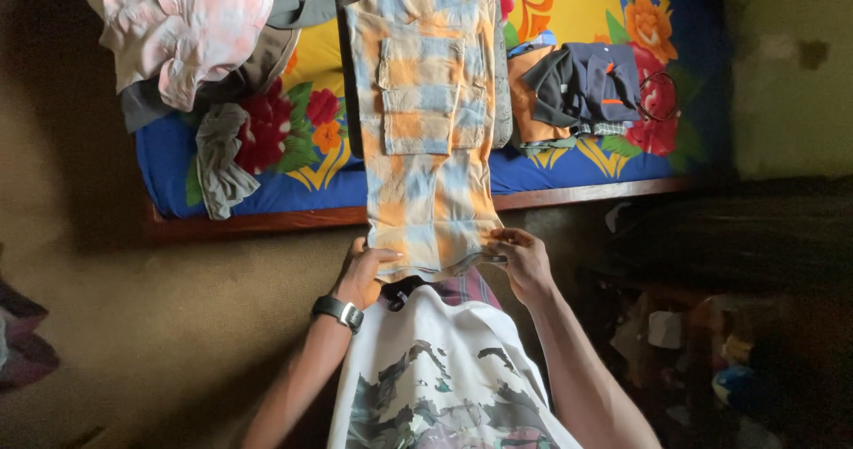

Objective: Folding a patterned long-sleeve shirt on a bed.

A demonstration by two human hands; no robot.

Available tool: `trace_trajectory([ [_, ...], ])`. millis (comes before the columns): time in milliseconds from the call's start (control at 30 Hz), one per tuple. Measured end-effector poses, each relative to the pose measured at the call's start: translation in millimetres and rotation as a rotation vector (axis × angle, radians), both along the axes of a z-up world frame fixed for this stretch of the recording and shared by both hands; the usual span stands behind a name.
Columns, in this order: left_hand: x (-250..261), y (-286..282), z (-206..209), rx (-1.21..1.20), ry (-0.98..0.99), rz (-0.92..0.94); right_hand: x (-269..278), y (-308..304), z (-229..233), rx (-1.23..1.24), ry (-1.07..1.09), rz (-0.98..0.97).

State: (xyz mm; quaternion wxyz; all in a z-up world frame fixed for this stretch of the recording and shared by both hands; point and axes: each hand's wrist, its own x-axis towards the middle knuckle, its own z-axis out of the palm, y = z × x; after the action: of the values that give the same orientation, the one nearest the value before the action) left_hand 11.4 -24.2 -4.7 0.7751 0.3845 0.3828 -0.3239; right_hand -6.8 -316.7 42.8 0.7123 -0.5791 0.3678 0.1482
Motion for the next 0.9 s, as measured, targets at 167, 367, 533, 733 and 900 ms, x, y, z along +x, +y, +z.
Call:
trace_trajectory([
  [167,24,-1,5,0.064,-0.014,0.065,21,-11,-11,0.096,-0.027,-0.031],
  [367,47,8,-49,-0.023,-0.050,0.163,60,-16,-14,0.229,0.016,-0.066],
  [533,76,7,-44,-0.159,-0.015,0.299,89,-35,-40,0.382,0.017,-0.071],
  [733,90,10,-79,-0.210,-0.020,0.302,122,-37,-40,0.227,-0.001,0.191],
  [900,103,-9,-56,0.395,-0.143,-0.042,143,-40,-45,-0.160,0.140,0.380],
])
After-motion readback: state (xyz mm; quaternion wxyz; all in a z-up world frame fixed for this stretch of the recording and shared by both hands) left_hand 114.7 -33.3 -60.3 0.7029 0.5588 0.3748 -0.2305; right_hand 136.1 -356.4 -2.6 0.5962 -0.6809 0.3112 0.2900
